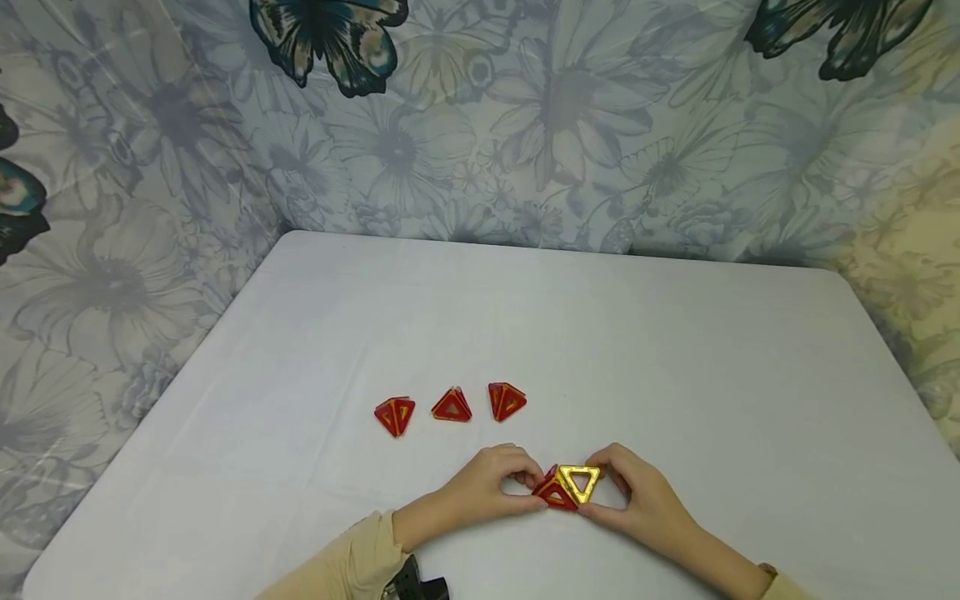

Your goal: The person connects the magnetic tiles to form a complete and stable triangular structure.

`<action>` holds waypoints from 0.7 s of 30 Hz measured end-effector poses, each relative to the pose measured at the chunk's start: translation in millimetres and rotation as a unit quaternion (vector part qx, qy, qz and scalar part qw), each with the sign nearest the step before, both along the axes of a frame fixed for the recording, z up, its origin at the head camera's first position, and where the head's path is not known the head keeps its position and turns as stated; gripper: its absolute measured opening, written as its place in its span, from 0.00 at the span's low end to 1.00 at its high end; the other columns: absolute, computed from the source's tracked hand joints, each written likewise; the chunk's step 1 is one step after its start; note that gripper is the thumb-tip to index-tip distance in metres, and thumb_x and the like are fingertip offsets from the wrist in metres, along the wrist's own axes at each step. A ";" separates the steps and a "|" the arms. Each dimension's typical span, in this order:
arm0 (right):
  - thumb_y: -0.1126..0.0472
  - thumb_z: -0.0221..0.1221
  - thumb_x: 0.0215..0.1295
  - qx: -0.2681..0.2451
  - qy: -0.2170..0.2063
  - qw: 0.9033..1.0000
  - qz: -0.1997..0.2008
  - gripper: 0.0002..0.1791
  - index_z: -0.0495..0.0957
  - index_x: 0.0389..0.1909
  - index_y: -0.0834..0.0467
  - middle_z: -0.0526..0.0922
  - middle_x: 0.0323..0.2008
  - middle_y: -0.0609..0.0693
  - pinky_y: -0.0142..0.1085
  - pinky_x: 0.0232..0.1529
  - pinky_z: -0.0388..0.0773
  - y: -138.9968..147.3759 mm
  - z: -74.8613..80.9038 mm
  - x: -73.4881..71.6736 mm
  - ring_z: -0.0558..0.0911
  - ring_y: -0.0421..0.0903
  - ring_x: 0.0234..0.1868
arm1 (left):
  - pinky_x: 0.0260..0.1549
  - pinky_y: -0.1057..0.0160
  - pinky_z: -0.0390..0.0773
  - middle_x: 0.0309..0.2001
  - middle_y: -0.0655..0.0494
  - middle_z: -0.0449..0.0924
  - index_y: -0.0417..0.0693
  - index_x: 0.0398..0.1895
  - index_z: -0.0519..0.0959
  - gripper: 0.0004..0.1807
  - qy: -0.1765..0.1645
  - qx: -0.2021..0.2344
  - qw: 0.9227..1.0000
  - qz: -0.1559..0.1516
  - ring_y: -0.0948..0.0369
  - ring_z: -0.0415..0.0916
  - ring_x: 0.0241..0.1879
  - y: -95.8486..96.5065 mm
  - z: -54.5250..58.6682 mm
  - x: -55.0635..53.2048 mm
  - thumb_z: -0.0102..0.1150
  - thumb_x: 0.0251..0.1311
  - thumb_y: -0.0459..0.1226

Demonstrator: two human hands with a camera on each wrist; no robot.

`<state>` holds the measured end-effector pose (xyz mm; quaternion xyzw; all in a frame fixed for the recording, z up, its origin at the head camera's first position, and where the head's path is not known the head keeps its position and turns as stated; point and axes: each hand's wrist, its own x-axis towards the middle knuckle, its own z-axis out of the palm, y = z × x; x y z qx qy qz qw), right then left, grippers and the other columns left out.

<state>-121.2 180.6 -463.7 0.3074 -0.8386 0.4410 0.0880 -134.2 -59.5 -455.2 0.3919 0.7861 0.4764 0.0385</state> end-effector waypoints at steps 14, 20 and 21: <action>0.54 0.72 0.37 0.036 0.003 0.999 0.009 0.26 0.73 0.39 0.51 0.73 0.34 0.36 0.25 0.26 0.63 0.3 0.6 0.3 0.66 0.34 0.27 | 0.35 0.76 0.69 0.29 0.62 0.74 0.46 0.31 0.78 0.09 0.002 -0.005 1.000 -0.003 0.72 0.69 0.33 0.1 -0.5 -0.1 0.67 0.47 0.36; 0.59 0.71 0.39 0.035 -0.004 0.999 0.018 0.24 0.74 0.41 0.51 0.68 0.25 0.34 0.26 0.23 0.62 1.2 0.4 0.9 0.63 0.32 0.24 | 0.34 0.76 0.69 0.29 0.62 0.74 0.46 0.32 0.78 0.09 0.006 -0.007 1.000 -0.003 0.73 0.69 0.33 -0.1 -0.5 -0.4 0.67 0.47 0.36; 0.60 0.71 0.39 0.032 -0.006 0.999 0.018 0.24 0.74 0.41 0.51 0.66 0.24 0.34 0.26 0.22 0.62 1.2 0.6 0.8 0.63 0.32 0.23 | 0.34 0.76 0.69 0.29 0.62 0.74 0.45 0.32 0.78 0.09 0.005 -0.007 1.000 -0.003 0.73 0.69 0.33 -0.2 -0.7 -0.4 0.67 0.47 0.36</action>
